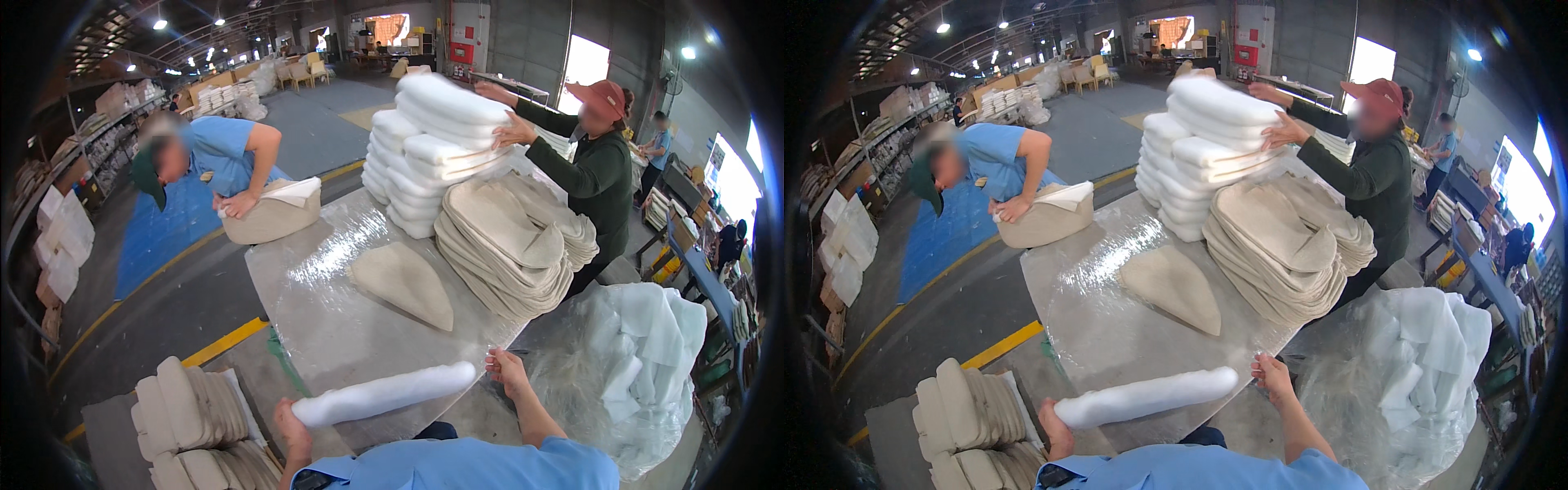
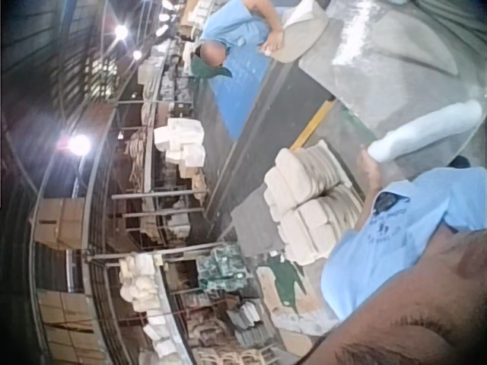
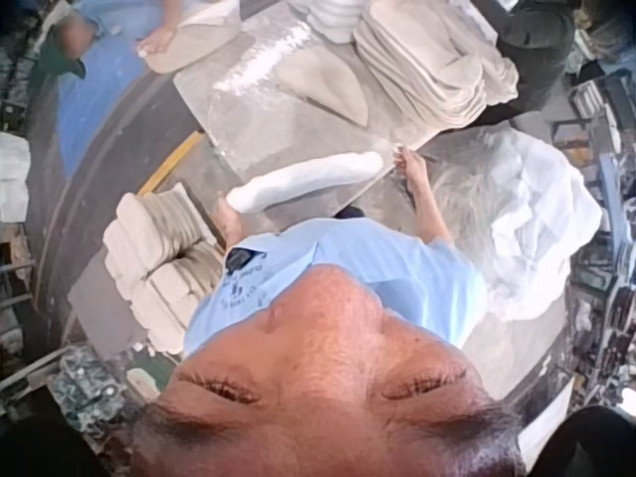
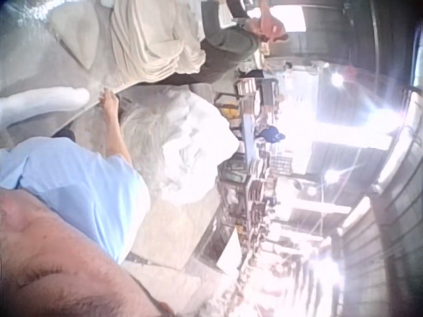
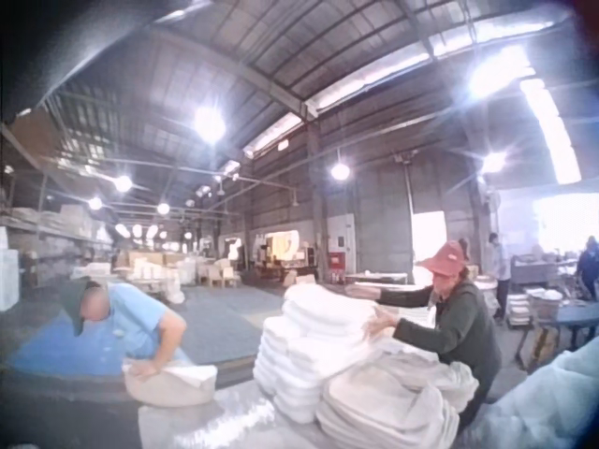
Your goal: The person inserts white foam inserts into beige fabric covers on a work table, then ties the drawstrings to close them. The person handles the foam and covers one at a time, smoothing the fabric and stacking the finished cushions.
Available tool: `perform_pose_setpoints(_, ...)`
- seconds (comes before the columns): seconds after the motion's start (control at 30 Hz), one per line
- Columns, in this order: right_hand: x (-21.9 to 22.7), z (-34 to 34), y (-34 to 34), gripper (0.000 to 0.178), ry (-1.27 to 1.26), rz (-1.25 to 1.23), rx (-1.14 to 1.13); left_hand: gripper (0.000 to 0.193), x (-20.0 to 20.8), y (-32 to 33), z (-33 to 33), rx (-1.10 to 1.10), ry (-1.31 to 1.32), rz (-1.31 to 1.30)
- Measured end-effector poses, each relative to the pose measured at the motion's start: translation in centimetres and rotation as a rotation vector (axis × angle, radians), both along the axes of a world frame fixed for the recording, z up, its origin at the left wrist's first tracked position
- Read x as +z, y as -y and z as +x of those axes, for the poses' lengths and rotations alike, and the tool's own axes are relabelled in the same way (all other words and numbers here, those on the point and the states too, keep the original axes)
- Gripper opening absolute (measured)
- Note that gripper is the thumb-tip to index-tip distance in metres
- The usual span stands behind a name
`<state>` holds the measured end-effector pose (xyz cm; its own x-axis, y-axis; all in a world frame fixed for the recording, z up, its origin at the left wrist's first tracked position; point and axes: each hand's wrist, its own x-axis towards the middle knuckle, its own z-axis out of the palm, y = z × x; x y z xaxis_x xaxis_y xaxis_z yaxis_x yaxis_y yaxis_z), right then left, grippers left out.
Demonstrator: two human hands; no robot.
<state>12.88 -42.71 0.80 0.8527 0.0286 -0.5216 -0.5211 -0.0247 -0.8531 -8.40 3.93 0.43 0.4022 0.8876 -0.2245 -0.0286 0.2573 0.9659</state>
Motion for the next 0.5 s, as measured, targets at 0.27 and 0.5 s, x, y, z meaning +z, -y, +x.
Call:
perform_pose_setpoints(0.27, 1.4, 1.8, 2.4, 0.047, 0.051, -0.023, -0.061, 0.028, 0.2, 1.4, 0.5, -0.029, 0.074, 0.006)
perform_pose_setpoints(0.5, 3.1, 3.8, -0.5, 0.066, 0.061, -0.020, 0.149, 0.027, -0.2, 0.5, -0.4, 0.022, 0.068, -0.003)
